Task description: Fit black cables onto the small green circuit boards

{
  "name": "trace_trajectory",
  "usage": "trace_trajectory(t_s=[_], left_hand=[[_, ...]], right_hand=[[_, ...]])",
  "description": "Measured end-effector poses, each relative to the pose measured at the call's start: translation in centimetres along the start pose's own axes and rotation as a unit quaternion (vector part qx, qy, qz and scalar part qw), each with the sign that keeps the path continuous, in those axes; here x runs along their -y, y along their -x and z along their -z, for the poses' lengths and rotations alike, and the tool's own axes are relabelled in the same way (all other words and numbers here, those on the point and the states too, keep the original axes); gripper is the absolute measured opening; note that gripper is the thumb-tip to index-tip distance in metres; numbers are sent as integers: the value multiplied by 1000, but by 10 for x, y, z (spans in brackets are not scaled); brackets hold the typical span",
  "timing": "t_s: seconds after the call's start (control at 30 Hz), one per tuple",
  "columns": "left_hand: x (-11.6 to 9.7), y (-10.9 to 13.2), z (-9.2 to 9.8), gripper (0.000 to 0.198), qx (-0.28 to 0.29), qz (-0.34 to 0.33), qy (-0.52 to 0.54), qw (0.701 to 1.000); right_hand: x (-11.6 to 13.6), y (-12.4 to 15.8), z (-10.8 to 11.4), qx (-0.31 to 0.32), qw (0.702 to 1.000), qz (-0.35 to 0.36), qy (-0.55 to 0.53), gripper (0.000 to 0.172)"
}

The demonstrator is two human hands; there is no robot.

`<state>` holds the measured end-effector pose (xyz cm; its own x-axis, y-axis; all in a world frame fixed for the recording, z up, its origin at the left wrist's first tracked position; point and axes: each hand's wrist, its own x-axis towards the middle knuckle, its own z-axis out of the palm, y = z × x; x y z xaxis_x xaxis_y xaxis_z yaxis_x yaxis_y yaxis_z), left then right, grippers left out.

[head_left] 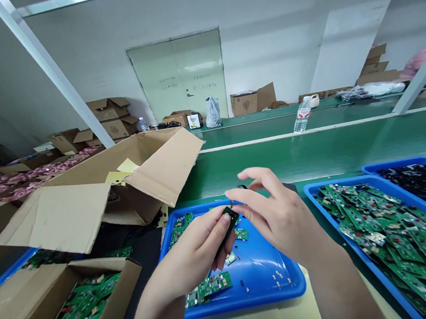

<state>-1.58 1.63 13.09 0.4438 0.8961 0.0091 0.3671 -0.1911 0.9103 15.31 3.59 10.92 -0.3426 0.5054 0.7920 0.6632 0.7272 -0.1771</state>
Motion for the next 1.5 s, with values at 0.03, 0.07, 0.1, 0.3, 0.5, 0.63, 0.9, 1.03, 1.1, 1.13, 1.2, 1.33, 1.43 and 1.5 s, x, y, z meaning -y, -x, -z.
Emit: trace_trajectory(t_s=[0.03,0.07,0.1,0.3,0.5,0.63,0.9,1.03,1.1,1.13,1.2,1.33,1.43,1.5], left_hand=[[1,-1,0,38,1,-1,3,1000],[2,-2,-1,37,5,-2,8,1000],[3,-3,-2,37,9,-3,14,1000],[9,-10,-8,28,-13,-6,79,997],[6,-7,-7,39,-46,-7,132,990],[8,-4,-7,40,-73,-48,103,991],[8,1,-6,37,-55,-131,-83,986],[11,-2,-5,40,-70,-122,-84,987],[14,-4,-4,45,-100,-110,-49,988],[16,-6,-4,45,-117,-107,-25,987],[19,-8,-3,43,-145,-111,23,983],[23,-12,-4,58,-193,-130,100,968],[24,-13,-6,71,-218,-136,121,959],[24,-12,-8,78,-235,-139,131,953]], right_hand=[[1,0,0,-2,1000,-4,3,22],[2,0,-1,-4,1000,-7,2,25],[4,0,-1,-7,1000,-10,-4,32],[5,0,7,-174,984,-39,-23,47],[8,5,22,-139,976,-77,-151,14],[13,4,20,0,983,-88,-161,10],[13,0,3,-16,971,-146,-191,10],[12,-1,2,-27,963,-153,-221,12],[12,-2,4,-19,953,-156,-261,11],[13,-2,5,-12,946,-158,-282,11],[13,-3,6,-1,932,-167,-322,9],[13,-3,5,0,911,-191,-365,9],[12,-3,1,-19,918,-160,-361,9],[11,-3,-2,-42,929,-127,-345,10]])
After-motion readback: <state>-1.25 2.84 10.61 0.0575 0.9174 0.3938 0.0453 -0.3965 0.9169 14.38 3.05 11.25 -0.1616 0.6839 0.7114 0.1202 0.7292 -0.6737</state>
